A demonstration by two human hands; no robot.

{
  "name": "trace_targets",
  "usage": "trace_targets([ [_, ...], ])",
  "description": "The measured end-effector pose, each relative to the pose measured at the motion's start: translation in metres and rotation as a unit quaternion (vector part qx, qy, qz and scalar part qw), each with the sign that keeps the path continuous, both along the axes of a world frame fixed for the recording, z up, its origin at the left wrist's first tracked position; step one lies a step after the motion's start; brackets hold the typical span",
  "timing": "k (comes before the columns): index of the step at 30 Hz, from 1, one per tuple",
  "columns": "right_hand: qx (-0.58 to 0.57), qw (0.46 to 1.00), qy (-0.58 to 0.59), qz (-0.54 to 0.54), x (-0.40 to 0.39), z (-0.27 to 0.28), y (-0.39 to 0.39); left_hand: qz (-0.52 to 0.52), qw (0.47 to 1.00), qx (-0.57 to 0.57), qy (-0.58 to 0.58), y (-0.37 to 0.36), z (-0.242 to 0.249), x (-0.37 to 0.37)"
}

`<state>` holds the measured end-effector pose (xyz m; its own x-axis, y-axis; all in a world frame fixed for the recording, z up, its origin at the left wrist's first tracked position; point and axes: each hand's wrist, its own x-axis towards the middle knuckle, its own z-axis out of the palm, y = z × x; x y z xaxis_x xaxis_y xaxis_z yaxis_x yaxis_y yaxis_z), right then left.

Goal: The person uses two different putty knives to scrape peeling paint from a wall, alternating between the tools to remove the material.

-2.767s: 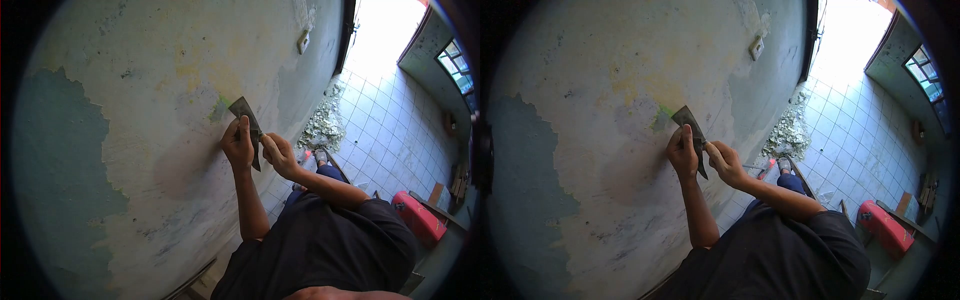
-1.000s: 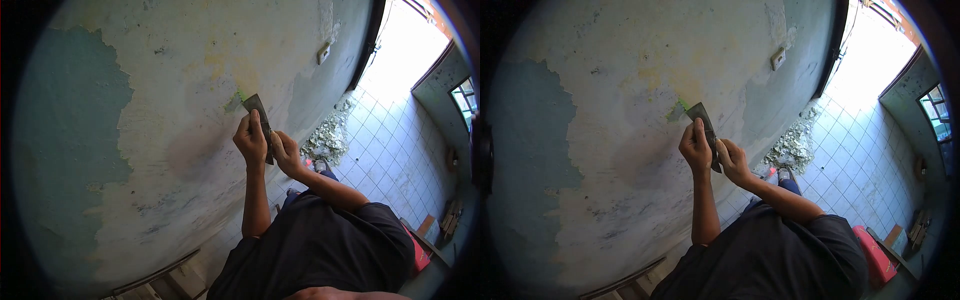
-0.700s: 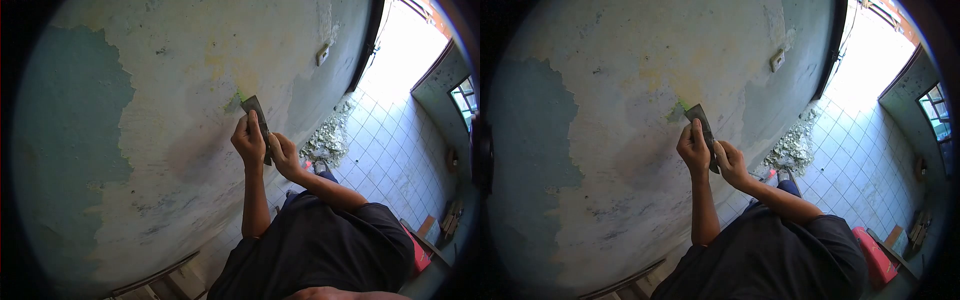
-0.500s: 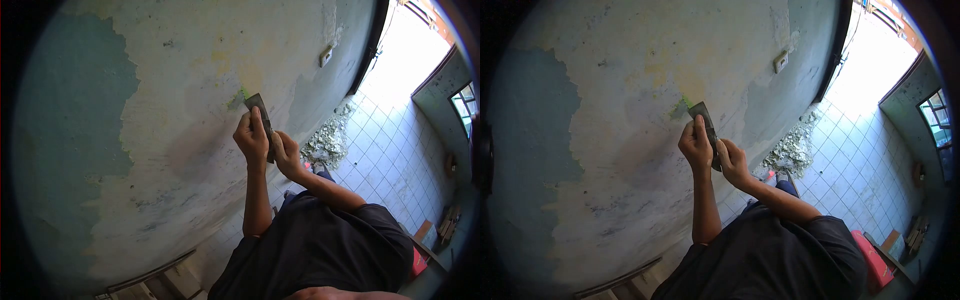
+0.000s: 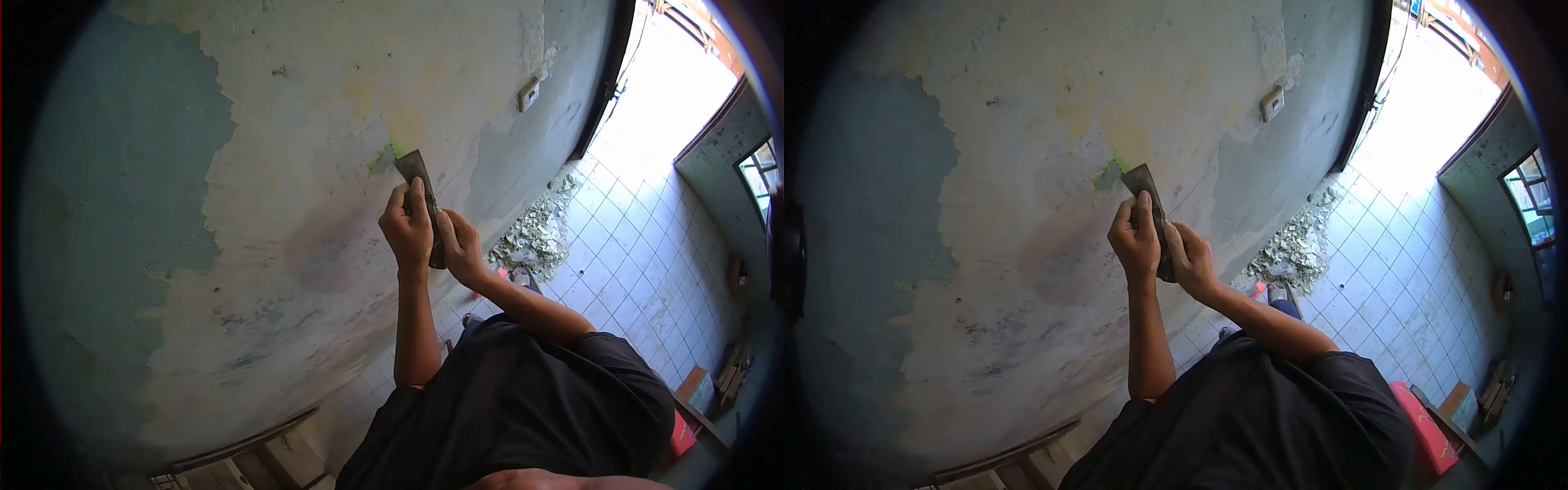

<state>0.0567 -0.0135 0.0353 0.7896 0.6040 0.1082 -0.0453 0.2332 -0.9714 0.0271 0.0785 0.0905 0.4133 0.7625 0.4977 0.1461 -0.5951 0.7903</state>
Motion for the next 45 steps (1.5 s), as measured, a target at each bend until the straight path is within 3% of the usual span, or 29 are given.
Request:
trace_targets([
  [2, 0.010, 1.000, 0.000, -0.002, 0.001, -0.002, 0.004, 0.021, 0.998, 0.027, 0.047, 0.004, 0.003, 0.002],
  [11, -0.017, 0.999, -0.033, -0.017, 0.003, 0.004, 0.010, 0.048, 0.996, 0.054, 0.055, 0.005, 0.004, 0.006],
  [14, -0.010, 1.000, -0.021, -0.008, 0.007, 0.004, 0.012, 0.054, 0.994, 0.095, 0.008, 0.005, 0.007, 0.014],
  [16, 0.070, 0.996, 0.044, 0.041, 0.016, 0.020, 0.014, 0.058, 0.992, 0.111, 0.006, 0.005, 0.038, 0.022],
  [18, 0.071, 0.993, 0.064, 0.064, 0.028, 0.043, 0.018, 0.064, 0.989, 0.133, -0.004, 0.001, 0.068, 0.032],
  [20, 0.098, 0.993, 0.059, -0.002, 0.028, 0.058, 0.014, 0.019, 0.994, 0.107, 0.017, -0.009, 0.080, 0.038],
  [22, 0.106, 0.994, 0.021, -0.033, 0.027, 0.039, 0.008, 0.029, 0.991, 0.124, 0.045, -0.012, 0.059, 0.038],
  [24, 0.015, 0.998, 0.061, -0.002, 0.021, 0.025, -0.005, 0.021, 0.997, 0.073, 0.020, -0.013, 0.033, 0.030],
  [28, -0.014, 1.000, 0.018, 0.019, 0.007, -0.011, -0.010, 0.035, 0.999, 0.008, 0.003, -0.010, -0.002, 0.012],
  [45, -0.005, 1.000, 0.025, 0.012, -0.007, 0.001, -0.002, 0.049, 0.998, 0.027, 0.003, -0.002, 0.001, 0.001],
])
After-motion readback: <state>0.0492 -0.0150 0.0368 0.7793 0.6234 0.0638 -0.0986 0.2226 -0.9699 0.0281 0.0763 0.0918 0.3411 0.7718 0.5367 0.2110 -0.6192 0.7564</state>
